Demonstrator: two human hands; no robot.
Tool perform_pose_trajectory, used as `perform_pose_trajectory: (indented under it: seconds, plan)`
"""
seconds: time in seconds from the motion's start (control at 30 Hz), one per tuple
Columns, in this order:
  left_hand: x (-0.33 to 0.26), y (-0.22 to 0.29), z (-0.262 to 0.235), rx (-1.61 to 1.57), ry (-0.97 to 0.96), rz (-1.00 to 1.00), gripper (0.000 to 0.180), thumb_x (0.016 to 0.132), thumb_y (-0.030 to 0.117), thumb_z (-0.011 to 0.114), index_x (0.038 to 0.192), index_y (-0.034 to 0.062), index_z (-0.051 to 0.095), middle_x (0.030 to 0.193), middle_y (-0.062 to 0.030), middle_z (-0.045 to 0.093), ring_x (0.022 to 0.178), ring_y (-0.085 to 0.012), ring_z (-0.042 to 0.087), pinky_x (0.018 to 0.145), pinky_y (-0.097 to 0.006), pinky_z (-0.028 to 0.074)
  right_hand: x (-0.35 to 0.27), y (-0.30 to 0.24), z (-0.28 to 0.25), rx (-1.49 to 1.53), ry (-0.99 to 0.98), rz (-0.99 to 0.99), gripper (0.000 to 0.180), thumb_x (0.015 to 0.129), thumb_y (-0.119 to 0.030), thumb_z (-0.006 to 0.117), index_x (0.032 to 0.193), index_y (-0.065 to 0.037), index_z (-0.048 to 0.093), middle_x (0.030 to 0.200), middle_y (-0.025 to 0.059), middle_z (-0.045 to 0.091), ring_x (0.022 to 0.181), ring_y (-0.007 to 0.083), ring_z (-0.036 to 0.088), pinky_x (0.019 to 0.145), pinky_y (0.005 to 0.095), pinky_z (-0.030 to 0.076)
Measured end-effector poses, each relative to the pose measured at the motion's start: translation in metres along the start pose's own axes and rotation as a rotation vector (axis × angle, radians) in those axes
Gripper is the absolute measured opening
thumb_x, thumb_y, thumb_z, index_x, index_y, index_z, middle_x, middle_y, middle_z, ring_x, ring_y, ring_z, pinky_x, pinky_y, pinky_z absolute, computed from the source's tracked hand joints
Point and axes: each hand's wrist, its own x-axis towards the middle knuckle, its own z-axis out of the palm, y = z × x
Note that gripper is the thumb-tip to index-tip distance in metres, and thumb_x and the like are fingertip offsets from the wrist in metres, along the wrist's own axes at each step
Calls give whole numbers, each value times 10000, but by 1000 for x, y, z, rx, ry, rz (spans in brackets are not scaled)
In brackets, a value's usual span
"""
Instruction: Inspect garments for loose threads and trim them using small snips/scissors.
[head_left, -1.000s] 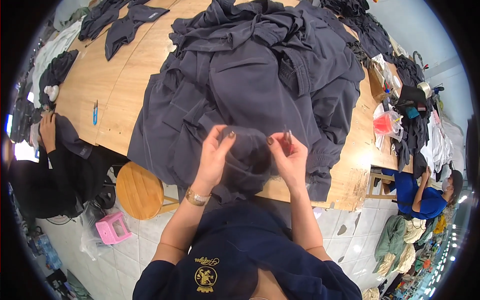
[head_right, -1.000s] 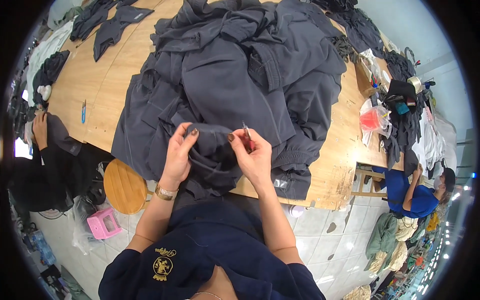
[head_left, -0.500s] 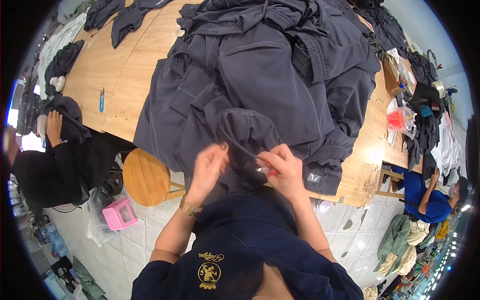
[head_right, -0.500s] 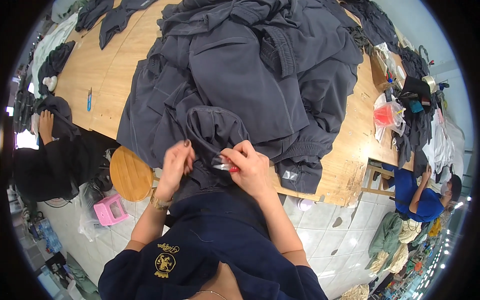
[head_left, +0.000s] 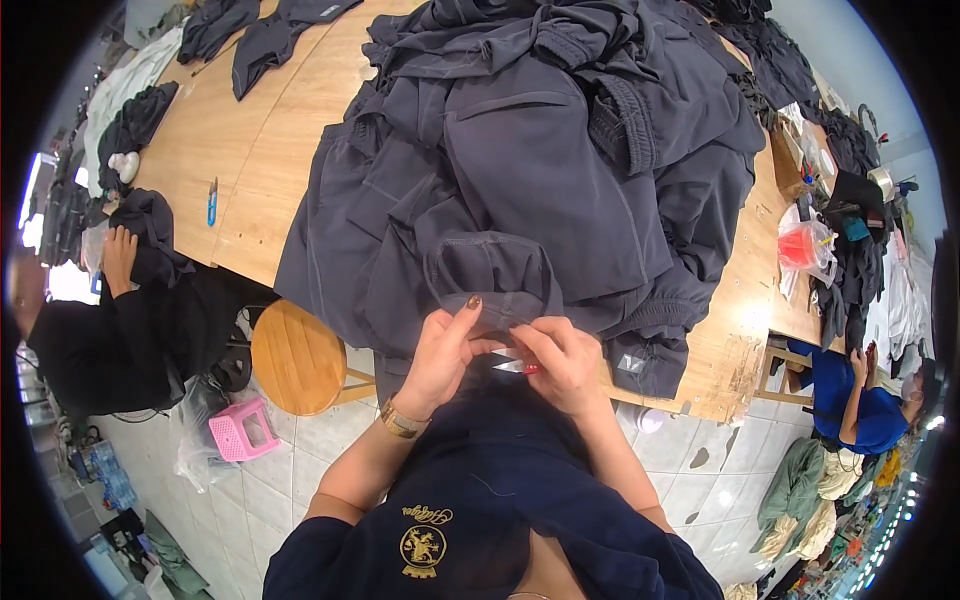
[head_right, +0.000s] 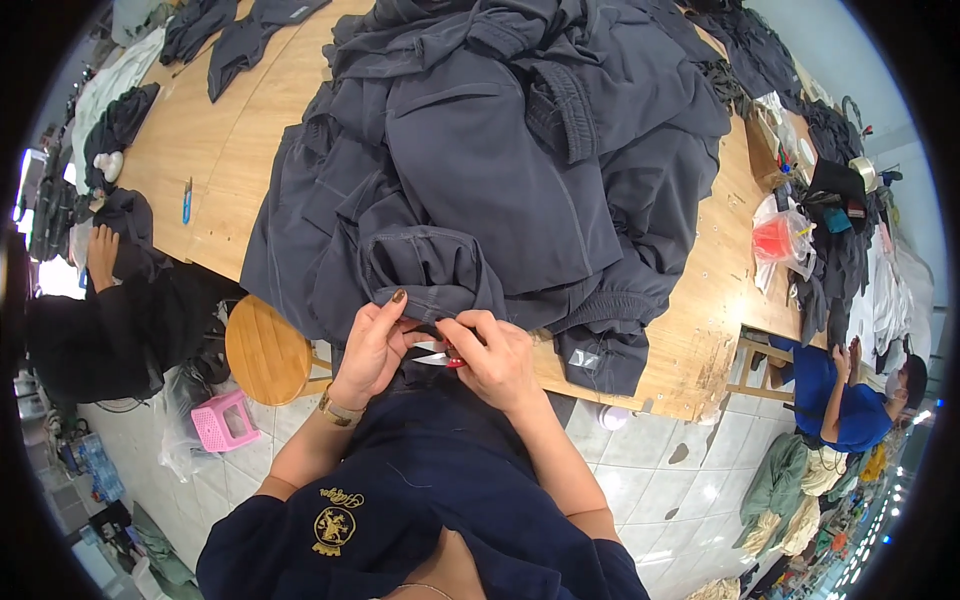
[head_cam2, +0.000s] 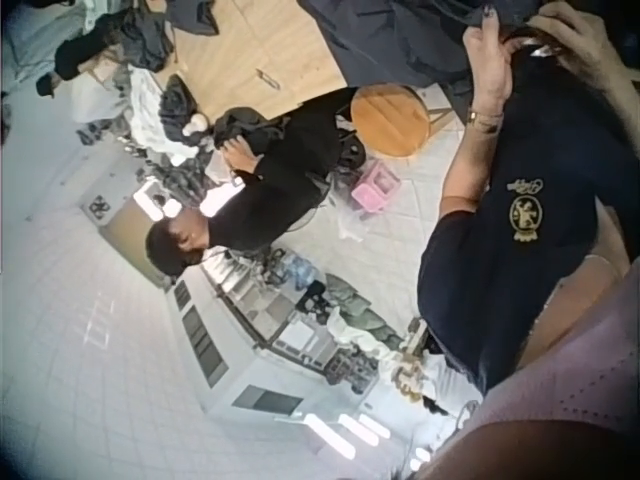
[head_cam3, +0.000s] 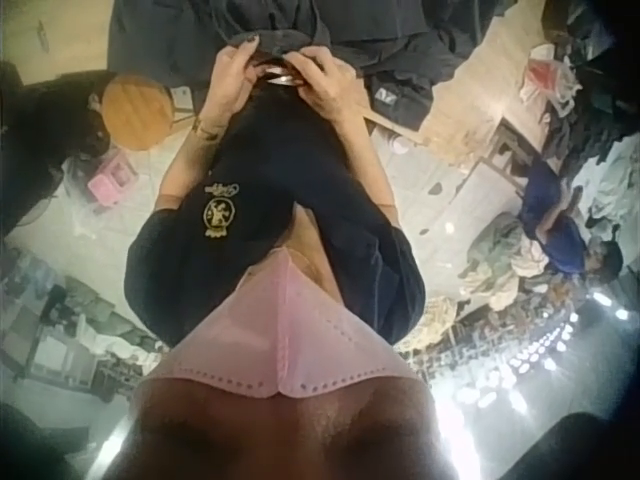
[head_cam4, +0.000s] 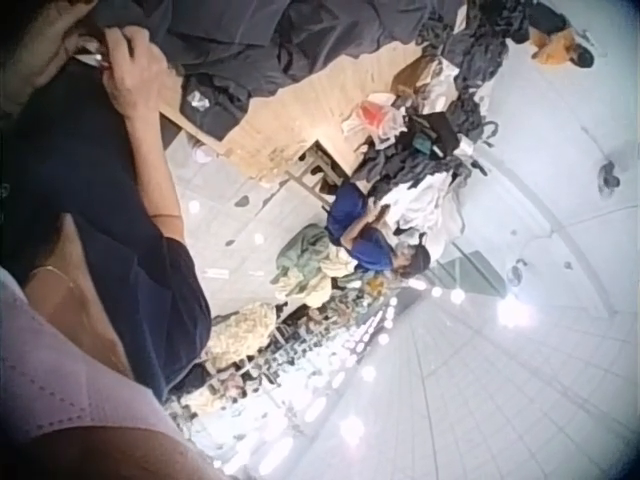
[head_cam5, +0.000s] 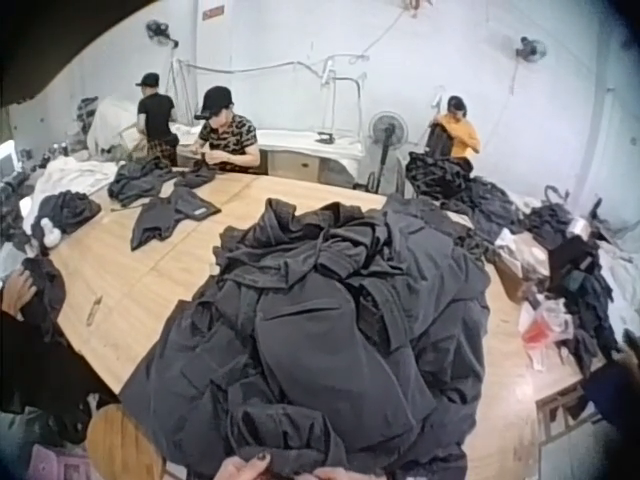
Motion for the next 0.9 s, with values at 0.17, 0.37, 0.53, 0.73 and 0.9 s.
perform_pose_trajectory:
  seconds: [0.17, 0.37, 0.53, 0.73, 0.9]
  plan:
    - [-7, 19, -2, 352, -107, 26, 327, 965, 254, 458, 986, -29, 620, 941, -105, 658, 840, -157, 633, 743, -264, 488, 11, 16, -31, 36, 390, 205, 241, 652, 82, 604, 851, -54, 595, 742, 41, 546, 598, 151, 511, 539, 245, 418]
    - [16, 44, -44, 851, 428, 387, 128, 851, 127, 615, 864, 0, 627, 754, -40, 656, 693, -81, 611, 632, -216, 476, 2, 59, -74, 323, 836, 638, 71, 888, -110, 606, 914, -45, 595, 657, -75, 469, 506, -6, 331, 452, 164, 218]
    - [35, 53, -72, 1143, 605, 540, 92, 812, 62, 608, 888, 11, 613, 745, -79, 643, 657, -155, 622, 625, -263, 491, -24, 84, -68, 130, 835, 618, 86, 881, -109, 618, 931, -40, 604, 669, -75, 477, 512, -7, 331, 448, 168, 226]
    - [69, 67, -81, 1541, 517, 733, 250, 745, 9, 622, 984, 77, 603, 1150, -144, 541, 1080, -323, 502, 858, -384, 442, 15, 21, -42, 285, 586, 521, 58, 887, -49, 585, 854, -47, 537, 744, -43, 503, 607, 11, 399, 542, 158, 325]
    - [79, 84, -64, 1439, 317, 607, 119, 817, 54, 611, 936, 51, 608, 968, -107, 598, 969, -208, 564, 811, -295, 443, 44, -4, 7, 511, 243, 446, 234, 777, -30, 701, 795, -47, 468, 765, -12, 472, 578, 23, 368, 488, 177, 310]
